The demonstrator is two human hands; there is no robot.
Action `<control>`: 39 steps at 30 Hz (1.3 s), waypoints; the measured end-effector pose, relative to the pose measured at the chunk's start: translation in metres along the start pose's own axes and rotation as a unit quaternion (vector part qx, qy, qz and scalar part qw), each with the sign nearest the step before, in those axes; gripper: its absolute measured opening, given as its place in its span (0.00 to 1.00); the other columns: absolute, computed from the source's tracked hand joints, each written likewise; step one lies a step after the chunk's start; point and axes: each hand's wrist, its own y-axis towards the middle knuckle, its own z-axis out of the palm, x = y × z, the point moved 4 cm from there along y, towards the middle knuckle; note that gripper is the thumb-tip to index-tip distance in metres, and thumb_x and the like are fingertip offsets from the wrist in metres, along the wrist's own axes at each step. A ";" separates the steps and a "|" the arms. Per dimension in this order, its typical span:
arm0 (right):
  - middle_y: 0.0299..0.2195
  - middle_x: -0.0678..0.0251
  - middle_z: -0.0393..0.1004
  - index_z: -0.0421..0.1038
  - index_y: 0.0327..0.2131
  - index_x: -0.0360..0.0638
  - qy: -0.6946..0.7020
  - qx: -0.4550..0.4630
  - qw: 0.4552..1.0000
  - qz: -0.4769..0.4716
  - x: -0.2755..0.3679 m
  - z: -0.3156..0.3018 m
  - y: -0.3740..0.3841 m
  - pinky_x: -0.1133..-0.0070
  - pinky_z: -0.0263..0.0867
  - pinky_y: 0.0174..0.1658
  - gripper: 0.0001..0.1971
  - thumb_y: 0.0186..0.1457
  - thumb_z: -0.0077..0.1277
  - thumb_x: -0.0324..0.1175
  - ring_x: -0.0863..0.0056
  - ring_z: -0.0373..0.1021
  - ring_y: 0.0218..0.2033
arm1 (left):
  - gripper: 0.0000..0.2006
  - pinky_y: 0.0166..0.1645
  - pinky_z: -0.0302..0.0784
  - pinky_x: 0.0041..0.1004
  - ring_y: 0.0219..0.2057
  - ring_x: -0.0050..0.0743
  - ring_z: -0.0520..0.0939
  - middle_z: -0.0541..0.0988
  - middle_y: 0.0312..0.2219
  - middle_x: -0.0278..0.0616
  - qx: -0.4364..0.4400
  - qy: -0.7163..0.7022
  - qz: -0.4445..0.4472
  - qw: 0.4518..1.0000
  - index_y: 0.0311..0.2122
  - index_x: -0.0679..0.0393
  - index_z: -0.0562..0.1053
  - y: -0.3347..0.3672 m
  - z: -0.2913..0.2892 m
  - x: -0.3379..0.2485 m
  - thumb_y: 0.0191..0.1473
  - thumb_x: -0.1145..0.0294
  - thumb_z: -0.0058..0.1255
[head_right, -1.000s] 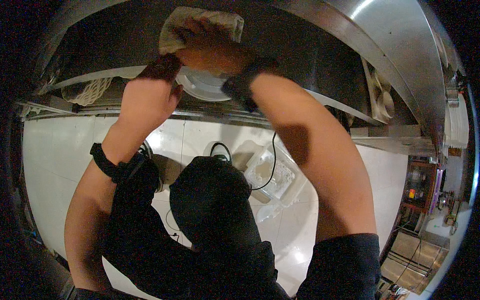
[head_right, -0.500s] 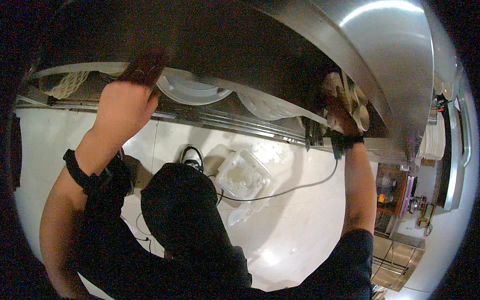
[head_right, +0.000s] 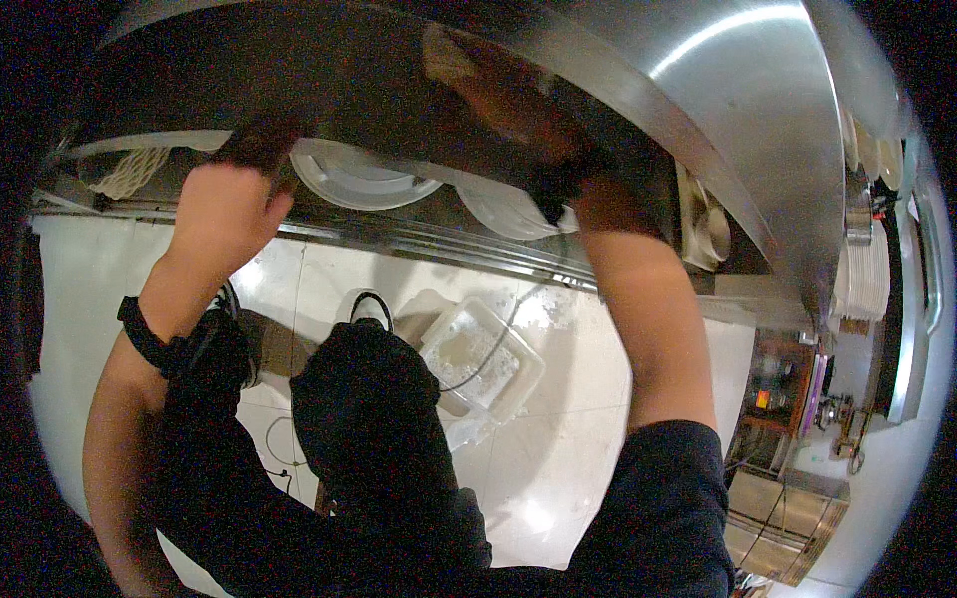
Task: The person wipes a plate with a cloth, retrieves a container and a cloth from a lower shelf, and then continues wiping plates on the counter.
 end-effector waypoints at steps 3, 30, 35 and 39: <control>0.66 0.57 0.57 0.57 0.66 0.43 0.109 0.090 0.990 -0.014 -0.027 -0.021 -0.055 0.66 0.52 0.67 0.33 0.64 0.50 0.48 0.61 0.56 0.65 | 0.19 0.33 0.79 0.47 0.30 0.57 0.82 0.80 0.31 0.54 0.076 0.010 -0.056 0.995 0.45 0.56 0.77 -0.005 0.006 0.010 0.47 0.62 0.61; 0.67 0.58 0.54 0.53 0.68 0.47 0.183 0.195 0.963 -0.028 0.000 -0.039 -0.045 0.66 0.48 0.68 0.33 0.64 0.49 0.46 0.60 0.52 0.67 | 0.23 0.44 0.82 0.34 0.60 0.44 0.73 0.73 0.56 0.54 0.373 -0.082 -0.116 0.917 0.52 0.66 0.74 0.007 0.000 0.003 0.48 0.70 0.53; 0.68 0.58 0.54 0.52 0.68 0.48 0.198 0.188 0.962 -0.012 0.001 -0.033 -0.021 0.66 0.47 0.69 0.33 0.64 0.49 0.46 0.60 0.51 0.67 | 0.21 0.43 0.83 0.34 0.60 0.45 0.73 0.74 0.55 0.53 0.034 -0.010 -0.027 0.999 0.51 0.66 0.75 -0.011 0.013 0.002 0.50 0.74 0.49; 0.68 0.58 0.53 0.51 0.68 0.48 0.208 0.146 0.965 -0.066 0.061 -0.031 0.058 0.66 0.46 0.69 0.33 0.64 0.49 0.46 0.60 0.51 0.68 | 0.21 0.42 0.83 0.34 0.59 0.45 0.73 0.75 0.54 0.53 0.038 -0.012 -0.014 0.999 0.51 0.66 0.75 -0.006 0.015 -0.001 0.50 0.74 0.50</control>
